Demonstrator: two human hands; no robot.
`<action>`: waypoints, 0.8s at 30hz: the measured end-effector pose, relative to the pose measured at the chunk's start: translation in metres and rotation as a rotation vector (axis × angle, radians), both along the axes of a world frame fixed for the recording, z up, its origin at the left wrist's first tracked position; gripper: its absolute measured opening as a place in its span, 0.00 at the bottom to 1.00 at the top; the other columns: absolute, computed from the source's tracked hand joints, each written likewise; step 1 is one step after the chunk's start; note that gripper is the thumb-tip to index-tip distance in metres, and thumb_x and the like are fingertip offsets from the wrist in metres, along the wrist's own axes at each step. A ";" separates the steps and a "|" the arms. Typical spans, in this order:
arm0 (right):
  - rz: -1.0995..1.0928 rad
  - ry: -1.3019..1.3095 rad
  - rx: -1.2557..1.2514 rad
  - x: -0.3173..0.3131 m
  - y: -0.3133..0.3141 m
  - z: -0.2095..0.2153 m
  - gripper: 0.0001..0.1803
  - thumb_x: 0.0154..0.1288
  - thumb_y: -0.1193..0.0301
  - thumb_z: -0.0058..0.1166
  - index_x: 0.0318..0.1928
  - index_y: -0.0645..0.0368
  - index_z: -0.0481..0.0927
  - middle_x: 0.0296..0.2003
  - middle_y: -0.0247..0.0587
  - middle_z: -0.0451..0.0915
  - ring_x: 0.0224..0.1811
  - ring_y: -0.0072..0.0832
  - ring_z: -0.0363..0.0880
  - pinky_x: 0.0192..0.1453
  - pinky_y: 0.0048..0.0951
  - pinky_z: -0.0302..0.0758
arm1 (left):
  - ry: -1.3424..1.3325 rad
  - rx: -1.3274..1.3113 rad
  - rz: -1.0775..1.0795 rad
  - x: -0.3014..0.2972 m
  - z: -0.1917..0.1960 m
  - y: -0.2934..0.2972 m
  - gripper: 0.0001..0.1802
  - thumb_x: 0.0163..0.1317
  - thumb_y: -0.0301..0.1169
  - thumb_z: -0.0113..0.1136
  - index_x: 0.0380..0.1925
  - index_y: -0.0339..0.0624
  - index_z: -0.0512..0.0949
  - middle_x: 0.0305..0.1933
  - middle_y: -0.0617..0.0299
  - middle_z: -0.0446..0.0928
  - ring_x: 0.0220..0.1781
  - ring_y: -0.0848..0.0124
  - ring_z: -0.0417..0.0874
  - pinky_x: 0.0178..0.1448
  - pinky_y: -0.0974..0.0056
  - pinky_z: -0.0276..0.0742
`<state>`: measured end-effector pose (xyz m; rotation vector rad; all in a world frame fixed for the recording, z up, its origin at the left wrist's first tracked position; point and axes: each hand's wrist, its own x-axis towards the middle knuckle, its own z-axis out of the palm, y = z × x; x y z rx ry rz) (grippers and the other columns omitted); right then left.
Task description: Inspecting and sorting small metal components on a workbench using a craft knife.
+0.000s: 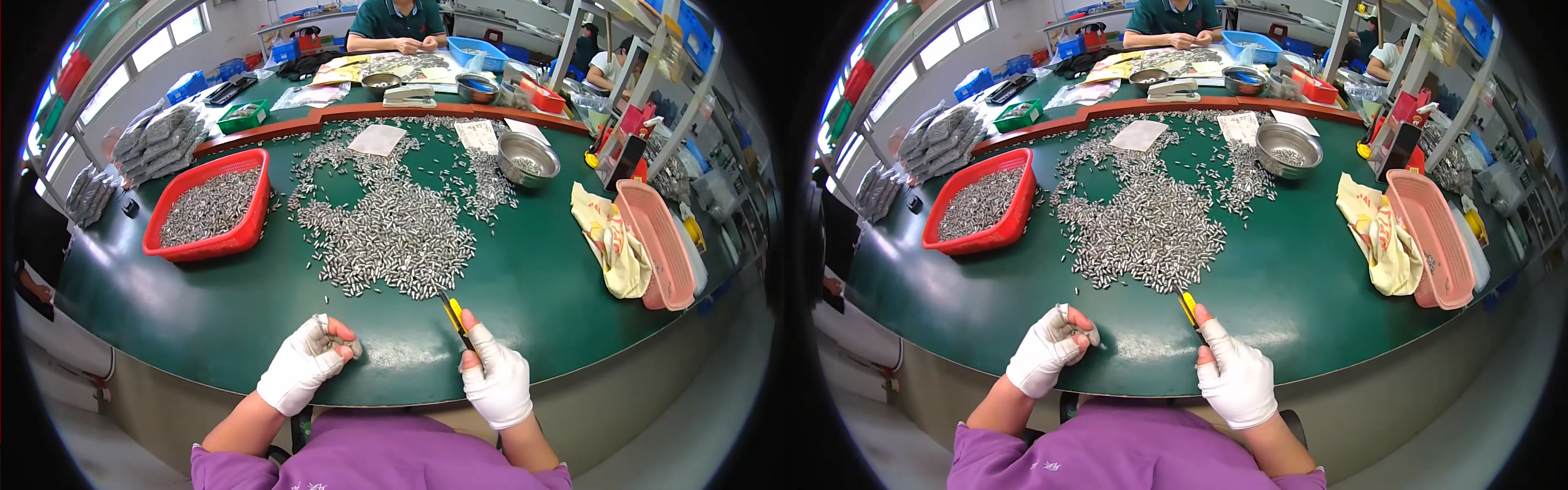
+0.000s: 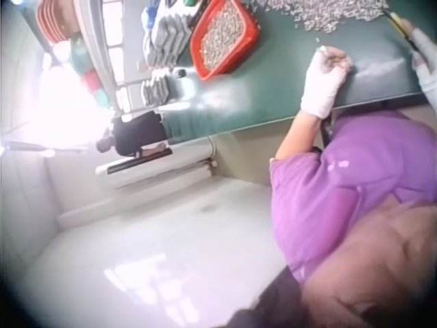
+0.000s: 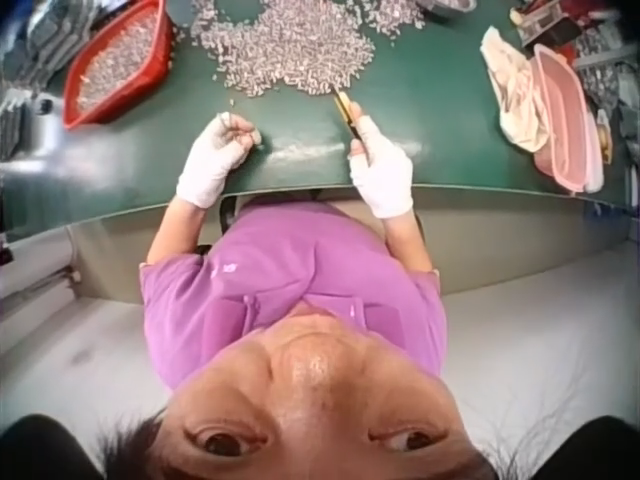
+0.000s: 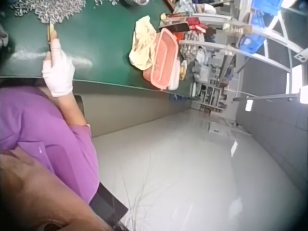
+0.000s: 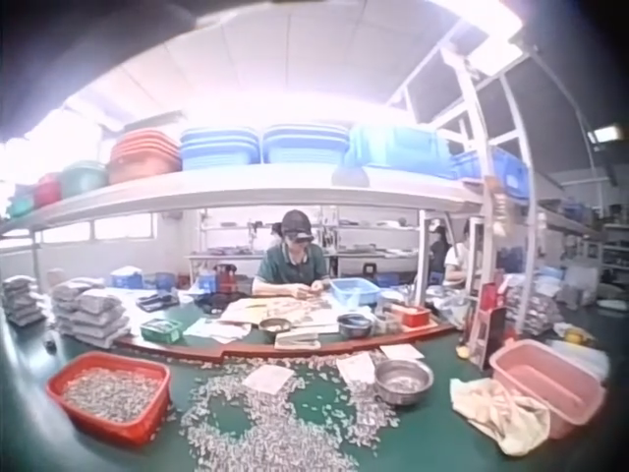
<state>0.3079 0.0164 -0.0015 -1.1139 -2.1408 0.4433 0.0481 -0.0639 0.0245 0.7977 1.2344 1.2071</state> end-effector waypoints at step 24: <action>0.285 -0.266 -0.227 -0.002 -0.059 0.009 0.35 0.60 0.71 0.57 0.69 0.44 0.67 0.21 0.36 0.77 0.20 0.36 0.77 0.24 0.38 0.75 | 1.226 0.282 -0.067 0.025 -0.008 -0.002 0.08 0.52 0.23 0.66 0.33 0.43 0.80 0.25 0.61 0.75 0.26 0.65 0.76 0.33 0.63 0.72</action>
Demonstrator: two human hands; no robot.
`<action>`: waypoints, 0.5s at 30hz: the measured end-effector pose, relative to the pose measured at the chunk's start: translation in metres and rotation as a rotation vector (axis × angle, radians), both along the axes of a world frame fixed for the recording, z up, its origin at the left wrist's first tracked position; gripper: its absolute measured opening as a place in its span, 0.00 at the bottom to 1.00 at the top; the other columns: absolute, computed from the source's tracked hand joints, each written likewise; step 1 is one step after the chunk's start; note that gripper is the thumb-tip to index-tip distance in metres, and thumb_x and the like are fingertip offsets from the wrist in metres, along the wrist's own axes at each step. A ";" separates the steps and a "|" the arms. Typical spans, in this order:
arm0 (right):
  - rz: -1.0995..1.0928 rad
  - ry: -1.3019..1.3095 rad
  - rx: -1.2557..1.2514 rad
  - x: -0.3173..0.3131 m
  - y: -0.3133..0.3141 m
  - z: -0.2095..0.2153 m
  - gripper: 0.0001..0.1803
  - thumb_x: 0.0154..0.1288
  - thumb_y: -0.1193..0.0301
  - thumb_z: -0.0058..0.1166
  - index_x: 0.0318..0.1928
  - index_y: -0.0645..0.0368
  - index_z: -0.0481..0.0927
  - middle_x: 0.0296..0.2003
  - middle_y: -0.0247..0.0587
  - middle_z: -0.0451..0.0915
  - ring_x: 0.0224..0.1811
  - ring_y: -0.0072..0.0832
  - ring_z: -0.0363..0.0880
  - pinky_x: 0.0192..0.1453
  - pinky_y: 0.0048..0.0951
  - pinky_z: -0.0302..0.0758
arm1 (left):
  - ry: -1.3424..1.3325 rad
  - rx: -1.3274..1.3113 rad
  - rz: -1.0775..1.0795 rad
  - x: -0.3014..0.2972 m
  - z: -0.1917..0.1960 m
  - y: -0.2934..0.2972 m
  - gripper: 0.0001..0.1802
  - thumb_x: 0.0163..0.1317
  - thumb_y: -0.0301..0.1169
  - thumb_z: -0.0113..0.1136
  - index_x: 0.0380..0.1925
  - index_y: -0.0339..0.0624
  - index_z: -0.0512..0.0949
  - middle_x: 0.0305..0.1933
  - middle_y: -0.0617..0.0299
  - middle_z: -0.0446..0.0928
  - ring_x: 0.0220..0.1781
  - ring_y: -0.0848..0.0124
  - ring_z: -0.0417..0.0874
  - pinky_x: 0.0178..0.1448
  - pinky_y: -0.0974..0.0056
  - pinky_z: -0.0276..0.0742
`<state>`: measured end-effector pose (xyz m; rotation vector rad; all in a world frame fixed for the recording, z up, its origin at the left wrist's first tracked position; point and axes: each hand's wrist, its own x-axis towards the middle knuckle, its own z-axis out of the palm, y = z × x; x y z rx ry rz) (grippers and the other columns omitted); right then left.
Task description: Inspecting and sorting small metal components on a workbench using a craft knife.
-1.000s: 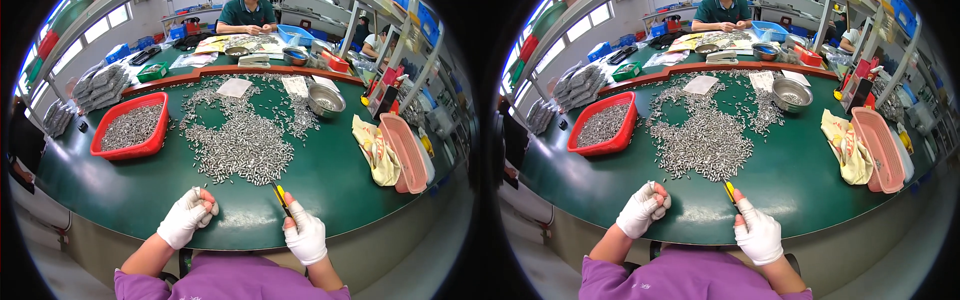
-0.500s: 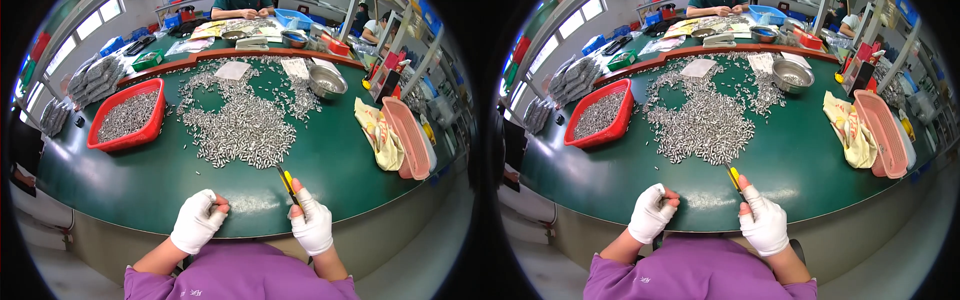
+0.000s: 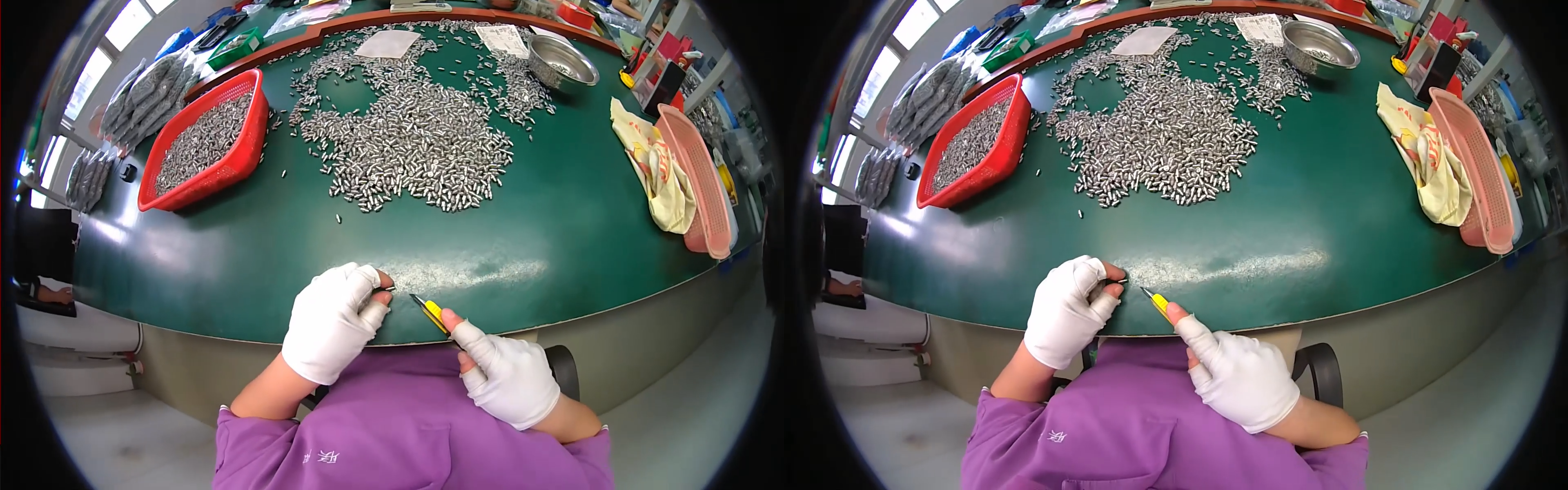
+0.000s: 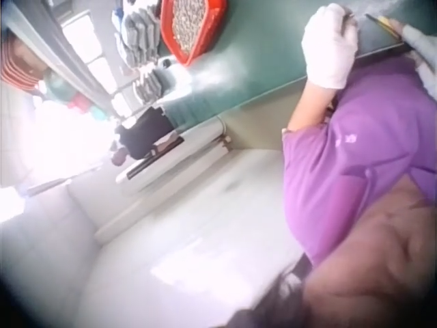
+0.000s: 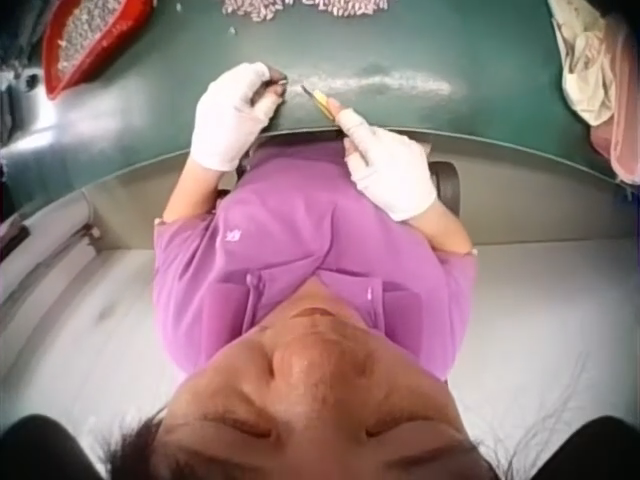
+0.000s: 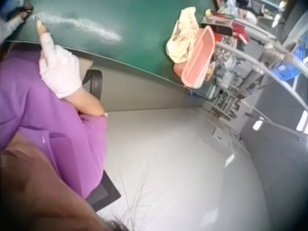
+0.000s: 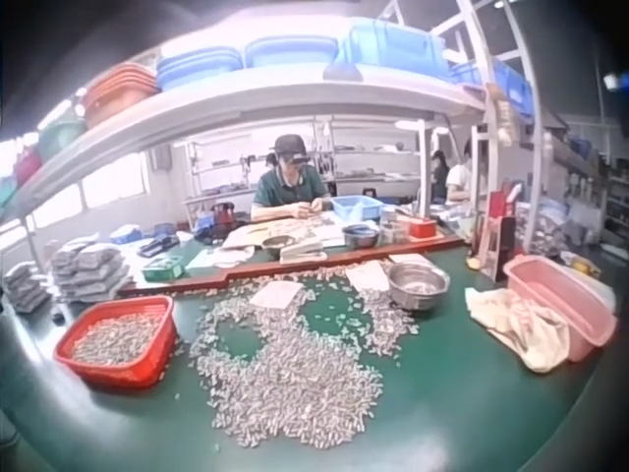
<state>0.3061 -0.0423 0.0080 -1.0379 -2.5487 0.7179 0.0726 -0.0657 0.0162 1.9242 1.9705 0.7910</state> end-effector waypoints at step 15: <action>0.001 -0.091 0.041 -0.020 -0.004 0.007 0.35 0.59 0.71 0.57 0.69 0.45 0.68 0.17 0.38 0.76 0.15 0.35 0.75 0.22 0.38 0.74 | -0.136 -0.104 0.022 -0.004 0.003 0.003 0.06 0.52 0.18 0.65 0.29 0.37 0.78 0.24 0.61 0.75 0.22 0.73 0.75 0.30 0.68 0.72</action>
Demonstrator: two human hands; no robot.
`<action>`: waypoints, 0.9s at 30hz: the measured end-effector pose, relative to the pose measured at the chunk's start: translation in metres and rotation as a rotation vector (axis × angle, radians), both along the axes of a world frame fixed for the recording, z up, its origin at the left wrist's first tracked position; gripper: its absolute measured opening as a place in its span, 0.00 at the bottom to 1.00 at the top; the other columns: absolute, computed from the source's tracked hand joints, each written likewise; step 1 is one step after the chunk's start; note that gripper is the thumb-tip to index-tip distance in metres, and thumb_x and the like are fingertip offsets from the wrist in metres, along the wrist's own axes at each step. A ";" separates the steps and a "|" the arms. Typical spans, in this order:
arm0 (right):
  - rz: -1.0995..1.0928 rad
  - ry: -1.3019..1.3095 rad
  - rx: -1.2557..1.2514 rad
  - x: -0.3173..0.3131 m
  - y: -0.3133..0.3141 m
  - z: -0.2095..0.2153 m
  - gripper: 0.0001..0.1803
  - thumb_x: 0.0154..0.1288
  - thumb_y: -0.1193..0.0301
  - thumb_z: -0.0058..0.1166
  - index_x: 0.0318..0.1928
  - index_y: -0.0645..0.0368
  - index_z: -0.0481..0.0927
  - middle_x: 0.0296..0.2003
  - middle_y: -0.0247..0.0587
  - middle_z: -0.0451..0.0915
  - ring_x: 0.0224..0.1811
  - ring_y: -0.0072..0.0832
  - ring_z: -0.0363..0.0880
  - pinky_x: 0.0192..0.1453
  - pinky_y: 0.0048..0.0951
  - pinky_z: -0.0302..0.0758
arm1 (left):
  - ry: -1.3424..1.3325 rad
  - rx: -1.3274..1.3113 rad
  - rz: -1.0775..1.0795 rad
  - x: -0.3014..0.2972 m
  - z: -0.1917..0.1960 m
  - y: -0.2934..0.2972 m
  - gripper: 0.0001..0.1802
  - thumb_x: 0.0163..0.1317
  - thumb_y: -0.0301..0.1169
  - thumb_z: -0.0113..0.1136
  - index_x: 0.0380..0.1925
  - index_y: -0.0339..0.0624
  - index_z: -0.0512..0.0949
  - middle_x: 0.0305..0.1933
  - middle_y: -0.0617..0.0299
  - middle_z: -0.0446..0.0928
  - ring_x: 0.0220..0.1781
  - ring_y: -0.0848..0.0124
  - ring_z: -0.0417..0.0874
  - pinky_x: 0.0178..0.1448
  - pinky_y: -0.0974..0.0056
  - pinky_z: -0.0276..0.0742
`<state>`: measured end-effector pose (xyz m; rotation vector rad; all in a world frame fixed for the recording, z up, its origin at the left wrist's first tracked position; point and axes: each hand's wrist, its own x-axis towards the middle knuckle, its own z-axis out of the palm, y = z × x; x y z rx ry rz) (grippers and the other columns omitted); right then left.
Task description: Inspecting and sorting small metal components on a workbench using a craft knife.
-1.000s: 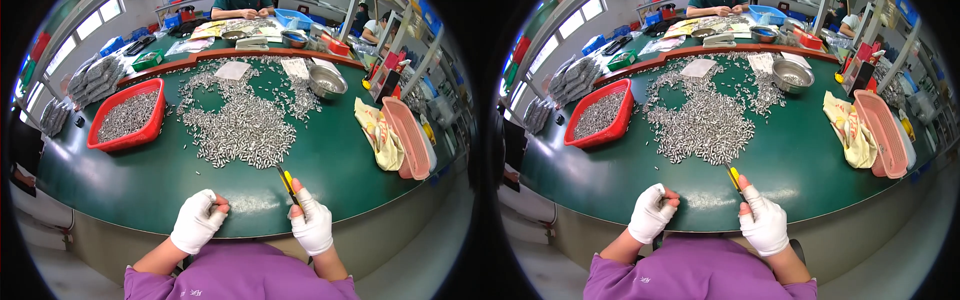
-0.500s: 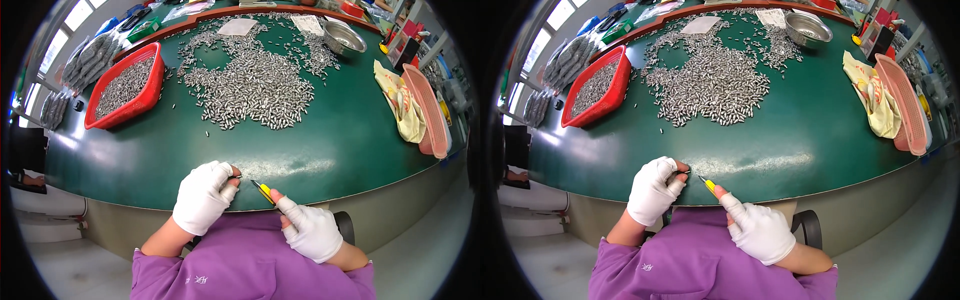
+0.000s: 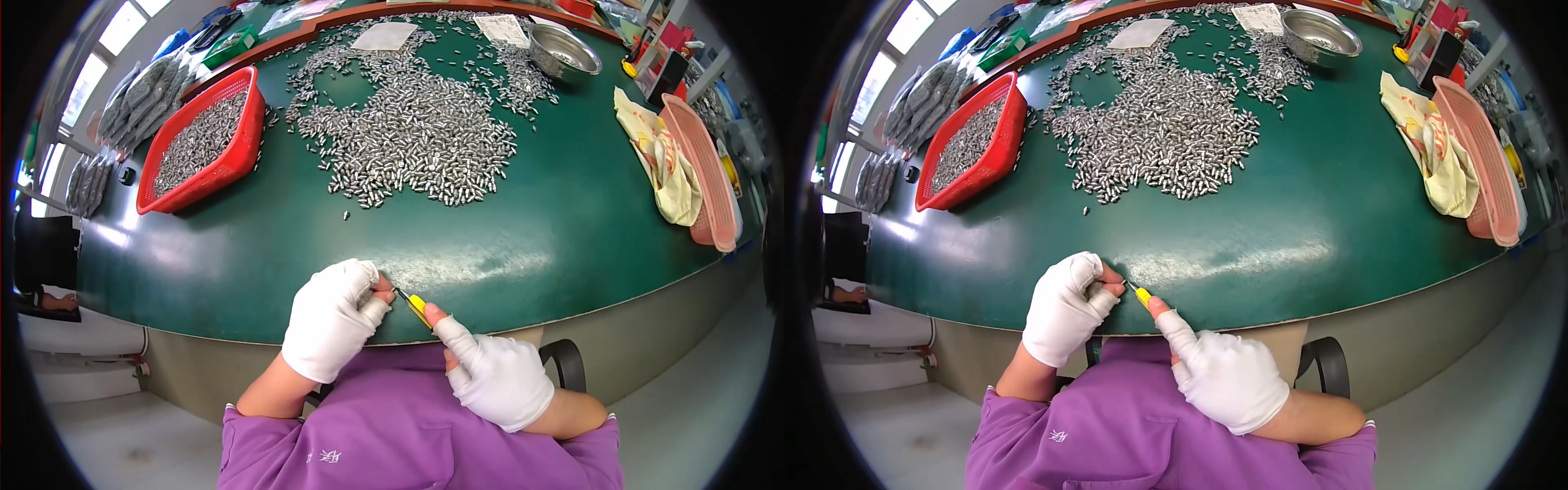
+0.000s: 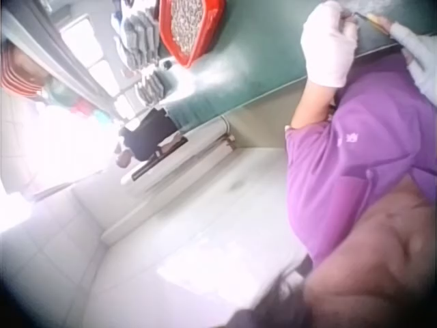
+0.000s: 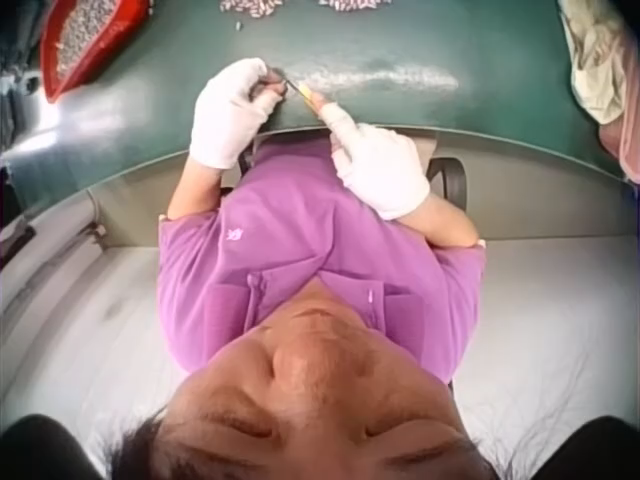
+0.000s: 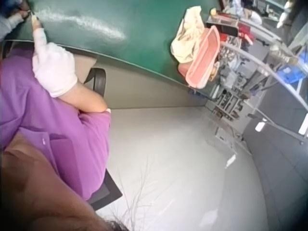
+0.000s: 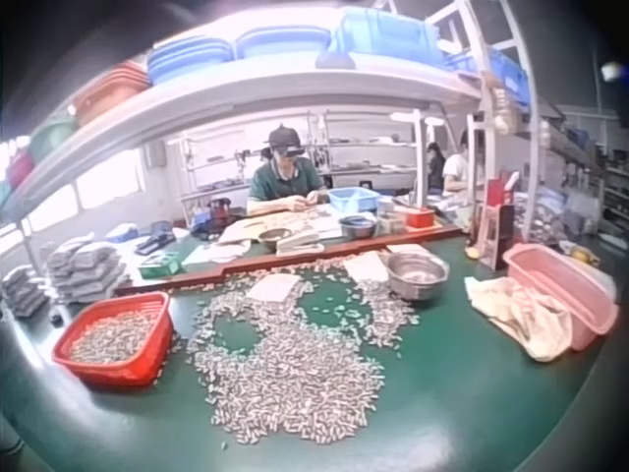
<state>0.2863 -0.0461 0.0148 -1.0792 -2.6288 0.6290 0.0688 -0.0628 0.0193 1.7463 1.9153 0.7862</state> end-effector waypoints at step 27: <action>0.100 -0.056 -0.064 -0.002 0.018 0.024 0.33 0.58 0.72 0.56 0.67 0.48 0.70 0.13 0.36 0.74 0.13 0.33 0.74 0.19 0.37 0.72 | -0.043 -0.056 -0.029 -0.004 0.003 0.002 0.04 0.53 0.26 0.64 0.28 0.42 0.78 0.28 0.55 0.78 0.34 0.54 0.80 0.38 0.56 0.76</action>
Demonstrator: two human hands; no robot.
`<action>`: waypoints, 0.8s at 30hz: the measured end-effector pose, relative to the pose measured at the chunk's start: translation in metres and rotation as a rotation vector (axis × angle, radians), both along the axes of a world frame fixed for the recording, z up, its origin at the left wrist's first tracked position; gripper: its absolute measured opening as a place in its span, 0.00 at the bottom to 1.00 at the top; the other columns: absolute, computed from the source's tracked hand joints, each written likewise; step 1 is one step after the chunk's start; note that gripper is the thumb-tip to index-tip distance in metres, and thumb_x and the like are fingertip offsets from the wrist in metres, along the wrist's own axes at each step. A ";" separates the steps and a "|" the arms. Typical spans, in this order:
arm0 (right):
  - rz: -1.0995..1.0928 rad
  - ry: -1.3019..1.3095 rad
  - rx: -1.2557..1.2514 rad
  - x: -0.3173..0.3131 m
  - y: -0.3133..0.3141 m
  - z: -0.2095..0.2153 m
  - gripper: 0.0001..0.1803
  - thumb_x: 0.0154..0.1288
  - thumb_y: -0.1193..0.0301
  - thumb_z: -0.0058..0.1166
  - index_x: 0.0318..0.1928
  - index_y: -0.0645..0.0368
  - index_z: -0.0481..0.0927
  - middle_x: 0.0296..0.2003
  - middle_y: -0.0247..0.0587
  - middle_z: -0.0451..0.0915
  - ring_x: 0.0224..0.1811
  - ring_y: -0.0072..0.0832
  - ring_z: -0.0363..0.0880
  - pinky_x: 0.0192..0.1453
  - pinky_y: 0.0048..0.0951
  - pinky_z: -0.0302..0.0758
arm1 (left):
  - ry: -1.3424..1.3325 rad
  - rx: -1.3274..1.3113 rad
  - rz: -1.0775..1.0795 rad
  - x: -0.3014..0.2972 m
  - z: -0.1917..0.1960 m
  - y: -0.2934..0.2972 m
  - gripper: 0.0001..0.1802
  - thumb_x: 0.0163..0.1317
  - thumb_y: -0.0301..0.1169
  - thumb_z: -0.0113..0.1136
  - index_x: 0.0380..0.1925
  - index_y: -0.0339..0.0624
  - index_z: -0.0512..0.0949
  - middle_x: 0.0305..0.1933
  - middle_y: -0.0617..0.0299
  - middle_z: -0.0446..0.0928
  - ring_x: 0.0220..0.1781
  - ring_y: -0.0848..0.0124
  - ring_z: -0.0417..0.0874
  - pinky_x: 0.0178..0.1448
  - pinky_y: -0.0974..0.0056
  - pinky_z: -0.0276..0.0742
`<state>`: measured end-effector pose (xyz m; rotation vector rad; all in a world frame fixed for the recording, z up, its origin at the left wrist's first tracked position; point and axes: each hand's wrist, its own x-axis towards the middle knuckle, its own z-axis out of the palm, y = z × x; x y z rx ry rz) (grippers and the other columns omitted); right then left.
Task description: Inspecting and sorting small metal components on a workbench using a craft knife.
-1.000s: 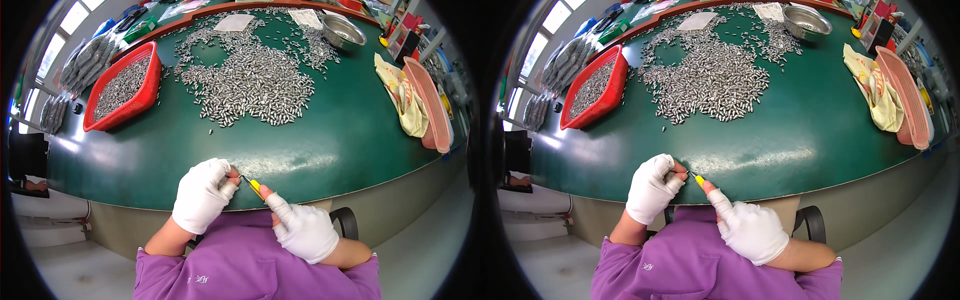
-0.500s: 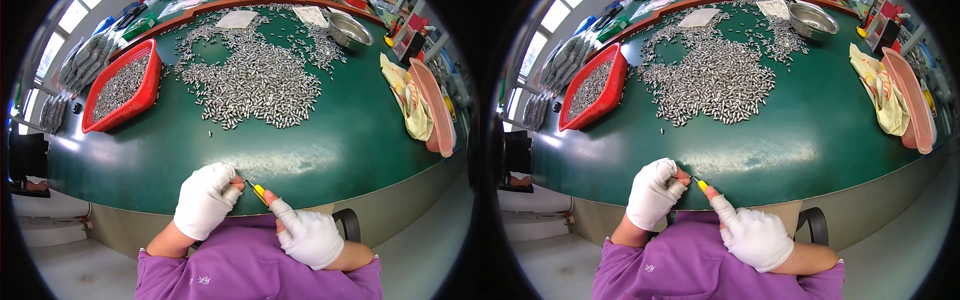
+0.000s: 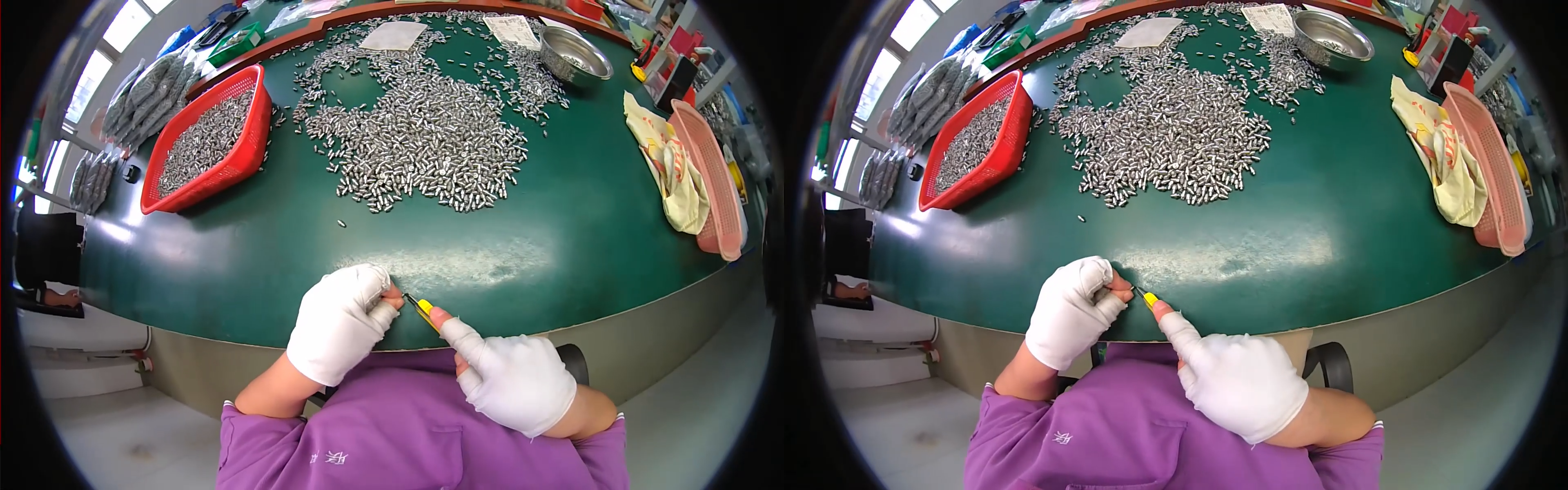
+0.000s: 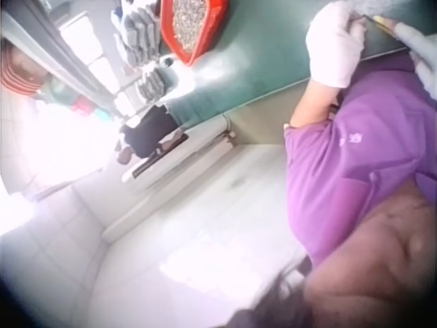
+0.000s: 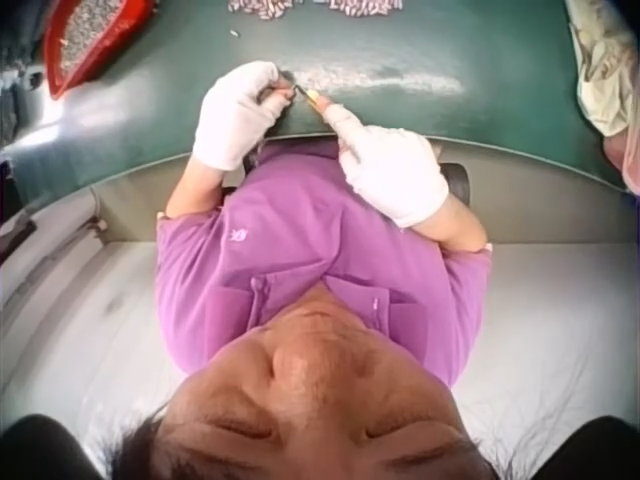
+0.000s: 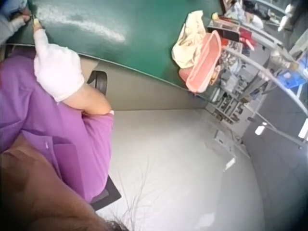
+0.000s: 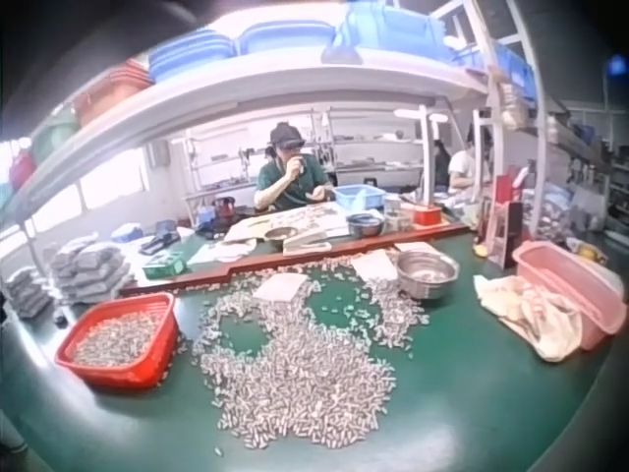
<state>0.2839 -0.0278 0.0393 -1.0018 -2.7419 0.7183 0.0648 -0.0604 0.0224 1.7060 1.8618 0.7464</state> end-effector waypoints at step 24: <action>-0.452 0.326 0.423 0.035 0.078 -0.048 0.38 0.54 0.85 0.52 0.67 0.45 0.72 0.38 0.42 0.79 0.38 0.42 0.78 0.44 0.40 0.76 | -0.158 -0.024 0.143 -0.069 -0.004 0.043 0.07 0.60 0.21 0.60 0.38 0.38 0.76 0.32 0.68 0.70 0.31 0.78 0.70 0.38 0.72 0.69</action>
